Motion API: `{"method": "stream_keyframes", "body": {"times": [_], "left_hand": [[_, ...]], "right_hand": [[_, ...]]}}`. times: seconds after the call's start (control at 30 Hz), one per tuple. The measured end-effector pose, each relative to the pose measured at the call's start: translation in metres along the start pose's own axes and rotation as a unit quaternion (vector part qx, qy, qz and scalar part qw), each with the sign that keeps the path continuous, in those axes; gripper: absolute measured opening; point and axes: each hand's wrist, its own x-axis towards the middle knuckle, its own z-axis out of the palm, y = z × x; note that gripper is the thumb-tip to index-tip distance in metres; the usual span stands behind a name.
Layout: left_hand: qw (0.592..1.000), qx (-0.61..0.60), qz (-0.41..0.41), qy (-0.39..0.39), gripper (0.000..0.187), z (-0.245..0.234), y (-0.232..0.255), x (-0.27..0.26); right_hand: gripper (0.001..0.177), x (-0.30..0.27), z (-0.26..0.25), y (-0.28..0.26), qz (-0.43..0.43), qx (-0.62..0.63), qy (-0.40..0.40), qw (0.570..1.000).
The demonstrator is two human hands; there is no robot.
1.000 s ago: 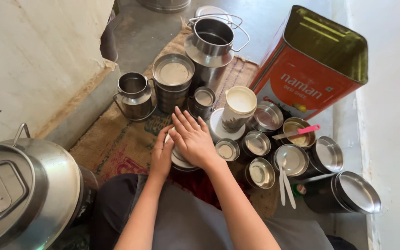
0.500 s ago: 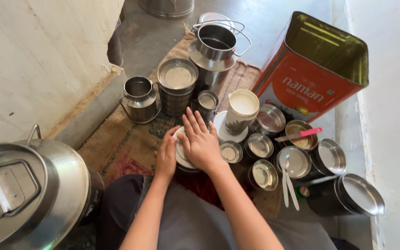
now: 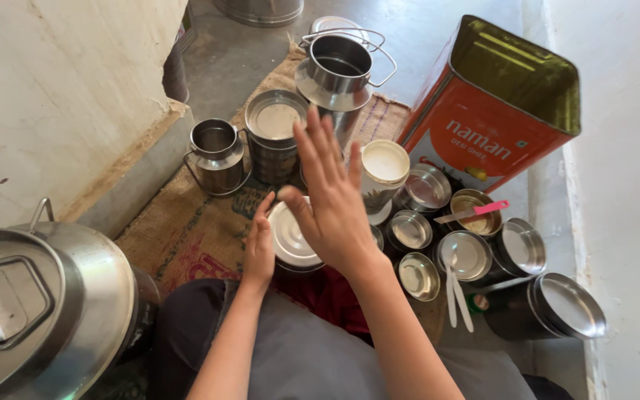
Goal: The person sits on the floor and wipes the inside and outside of several small metal containers and lids using a red cloth. They handle each item one at a time, rotating and turning them to clean different surfaces, then place them back among other containers.
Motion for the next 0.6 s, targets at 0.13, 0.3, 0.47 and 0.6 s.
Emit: {"method": "stream_keyframes", "body": {"times": [0.13,0.3,0.47,0.6], "left_hand": [[1.000,-0.010,0.013,0.005,0.070,0.000,-0.016,0.003],[0.998,-0.023,-0.043,0.036,0.063,-0.008,-0.035,0.013],[0.998,0.011,-0.053,0.018,0.062,-0.004,-0.053,0.009],[0.998,-0.048,-0.048,0.019,0.062,-0.007,-0.059,0.009]], "right_hand": [[0.067,0.011,0.034,-0.003,-0.001,-0.077,0.016,0.997],[0.056,-0.009,0.097,0.018,0.057,-0.113,-0.174,0.977],[0.099,-0.022,0.079,0.058,0.048,-0.032,-0.230,0.971],[0.148,-0.037,0.048,0.052,0.102,-0.039,-0.309,0.945]]}}
